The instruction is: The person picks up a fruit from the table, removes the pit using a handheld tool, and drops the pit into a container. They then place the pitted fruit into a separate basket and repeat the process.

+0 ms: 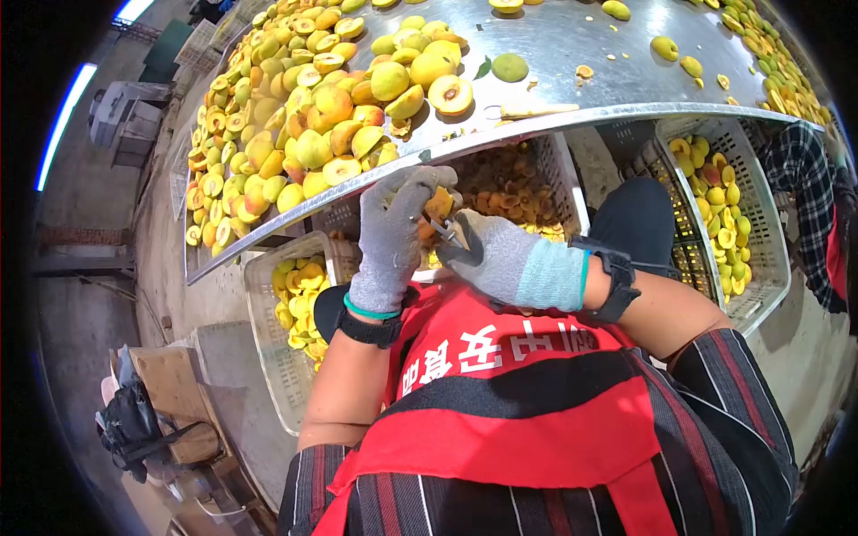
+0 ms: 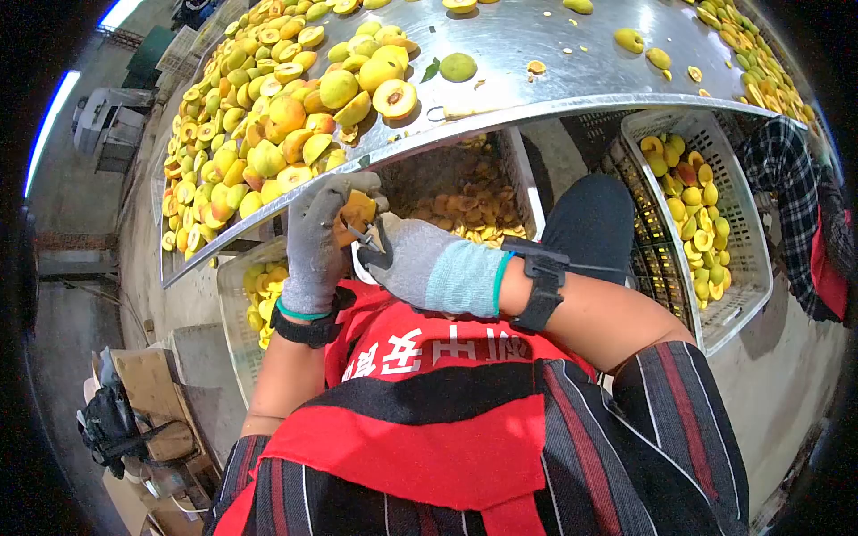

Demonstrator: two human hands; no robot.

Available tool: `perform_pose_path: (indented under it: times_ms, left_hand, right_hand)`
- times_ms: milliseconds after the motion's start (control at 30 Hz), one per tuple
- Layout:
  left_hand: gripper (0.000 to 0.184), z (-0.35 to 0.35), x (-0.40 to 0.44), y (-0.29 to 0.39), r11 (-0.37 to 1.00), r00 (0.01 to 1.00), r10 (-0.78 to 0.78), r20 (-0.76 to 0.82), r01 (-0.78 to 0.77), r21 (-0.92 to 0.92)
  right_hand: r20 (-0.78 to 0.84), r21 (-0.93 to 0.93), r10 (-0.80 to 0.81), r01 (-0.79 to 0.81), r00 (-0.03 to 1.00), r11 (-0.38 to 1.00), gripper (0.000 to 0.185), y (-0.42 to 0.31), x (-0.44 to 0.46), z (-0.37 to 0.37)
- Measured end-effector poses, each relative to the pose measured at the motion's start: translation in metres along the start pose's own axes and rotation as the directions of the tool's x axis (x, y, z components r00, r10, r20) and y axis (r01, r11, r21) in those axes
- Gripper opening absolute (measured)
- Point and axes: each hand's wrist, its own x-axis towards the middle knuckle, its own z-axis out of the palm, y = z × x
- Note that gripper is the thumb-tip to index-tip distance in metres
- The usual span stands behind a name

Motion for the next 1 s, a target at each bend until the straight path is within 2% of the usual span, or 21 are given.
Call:
perform_pose_path:
  times_ms: [33, 67, 100, 133, 167, 233, 267, 300, 367, 400, 467, 500, 567, 600, 633, 667, 700, 767, 833, 900, 1000]
  left_hand:
    - [0.025, 0.003, -0.001, 0.0, 1.0, 1.0, 0.0, 0.0, 0.0, 0.0]
    - [0.026, 0.008, -0.003, 0.001, 0.994, 0.995, 0.087, -0.046, -0.084, 0.068]
    - [0.026, 0.012, -0.004, 0.001, 0.977, 0.98, 0.177, -0.086, -0.164, 0.138]
    - [0.027, 0.015, -0.005, 0.0, 0.978, 0.971, 0.203, -0.13, -0.194, 0.075]
    - [0.027, 0.011, -0.001, 0.001, 0.978, 0.97, 0.203, -0.131, -0.194, 0.075]
    - [0.025, 0.002, 0.006, 0.002, 0.864, 0.931, 0.347, 0.114, -0.365, 0.347]
    - [0.021, 0.006, 0.003, 0.012, 1.0, 0.996, 0.028, 0.082, -0.027, -0.016]
    - [0.021, 0.003, 0.005, 0.009, 0.999, 0.996, 0.035, 0.078, -0.034, -0.016]
    - [0.038, -0.008, 0.008, -0.006, 0.932, 0.979, 0.086, 0.183, -0.144, 0.333]
    - [0.038, -0.013, 0.009, -0.009, 0.816, 0.974, 0.072, 0.215, -0.182, 0.548]
    - [0.039, -0.017, 0.013, -0.01, 0.796, 0.955, 0.077, 0.287, -0.232, 0.559]
    - [0.04, -0.018, 0.012, -0.01, 0.773, 0.932, 0.078, 0.353, -0.28, 0.568]
    - [0.042, -0.014, 0.009, -0.012, 0.858, 0.943, 0.059, 0.327, -0.216, 0.467]
    - [0.04, -0.011, 0.008, -0.011, 0.987, 0.971, -0.067, 0.228, 0.031, 0.16]
    - [0.039, -0.008, 0.007, -0.012, 0.949, 0.959, -0.221, 0.177, 0.253, -0.189]
    - [0.046, -0.004, 0.006, -0.016, 0.966, 0.979, -0.153, 0.136, 0.178, -0.19]
    - [0.046, -0.001, 0.005, -0.017, 0.966, 0.979, -0.152, 0.136, 0.176, -0.189]
    - [0.045, 0.004, 0.003, -0.021, 0.85, 0.981, -0.154, 0.121, 0.194, -0.489]
    - [0.046, 0.009, 0.005, -0.025, 0.884, 0.985, -0.164, 0.045, 0.167, -0.436]
    - [0.054, 0.012, 0.007, -0.03, 0.862, 0.973, -0.214, -0.081, 0.149, -0.485]
    - [0.053, 0.018, 0.009, -0.028, 0.859, 0.971, -0.206, -0.12, 0.121, -0.498]
  right_hand:
    - [0.0, 0.0, 0.0, 0.0, 1.0, 1.0, 0.025, -0.01, 0.004, -0.009]
    - [0.193, 0.317, 0.248, -0.299, 0.949, 0.9, 0.025, -0.03, 0.012, -0.028]
    - [0.441, 0.522, 0.389, -0.583, 0.809, 0.622, 0.025, -0.045, 0.018, -0.042]
    - [0.57, 0.506, 0.384, -0.679, 0.726, 0.533, 0.024, -0.049, 0.022, -0.047]
    - [0.571, 0.505, 0.384, -0.679, 0.726, 0.533, 0.024, -0.05, 0.024, -0.05]
    - [0.503, 0.406, 0.473, -0.681, 0.723, 0.609, 0.025, -0.052, 0.025, -0.051]
    - [0.004, 0.102, 0.055, -0.055, 0.998, 0.993, 0.024, -0.021, 0.013, -0.02]
    - [0.007, 0.1, 0.048, -0.048, 0.999, 0.994, 0.024, -0.016, 0.013, -0.019]
    - [0.322, 0.166, 0.267, -0.332, 0.908, 0.929, 0.027, -0.011, 0.011, -0.021]
    - [0.321, 0.164, 0.269, -0.333, 0.908, 0.928, 0.027, -0.022, 0.016, -0.032]
    - [0.637, 0.353, 0.46, -0.765, 0.618, 0.539, 0.03, -0.046, 0.021, -0.055]
    - [0.642, 0.35, 0.459, -0.768, 0.614, 0.537, 0.03, -0.046, 0.02, -0.053]
    - [0.658, 0.303, 0.482, -0.789, 0.579, 0.534, 0.03, -0.044, 0.022, -0.048]
    - [0.658, 0.305, 0.479, -0.787, 0.581, 0.537, 0.03, -0.043, 0.021, -0.046]
    - [0.683, 0.428, 0.442, -0.809, 0.582, 0.403, 0.029, -0.043, 0.018, -0.046]
    - [0.703, 0.531, 0.403, -0.809, 0.587, 0.251, 0.029, -0.042, 0.016, -0.046]
    - [0.702, 0.532, 0.402, -0.808, 0.588, 0.253, 0.029, -0.038, 0.014, -0.045]
    - [0.632, 0.609, 0.34, -0.717, 0.697, 0.339, 0.03, -0.031, 0.009, -0.042]
    - [0.667, 0.617, 0.329, -0.743, 0.669, 0.259, 0.031, -0.03, 0.008, -0.045]
    - [0.648, 0.652, 0.311, -0.717, 0.696, 0.247, 0.031, -0.027, 0.006, -0.045]
    - [0.553, 0.755, 0.332, -0.628, 0.764, 0.189, 0.028, -0.034, 0.005, -0.041]
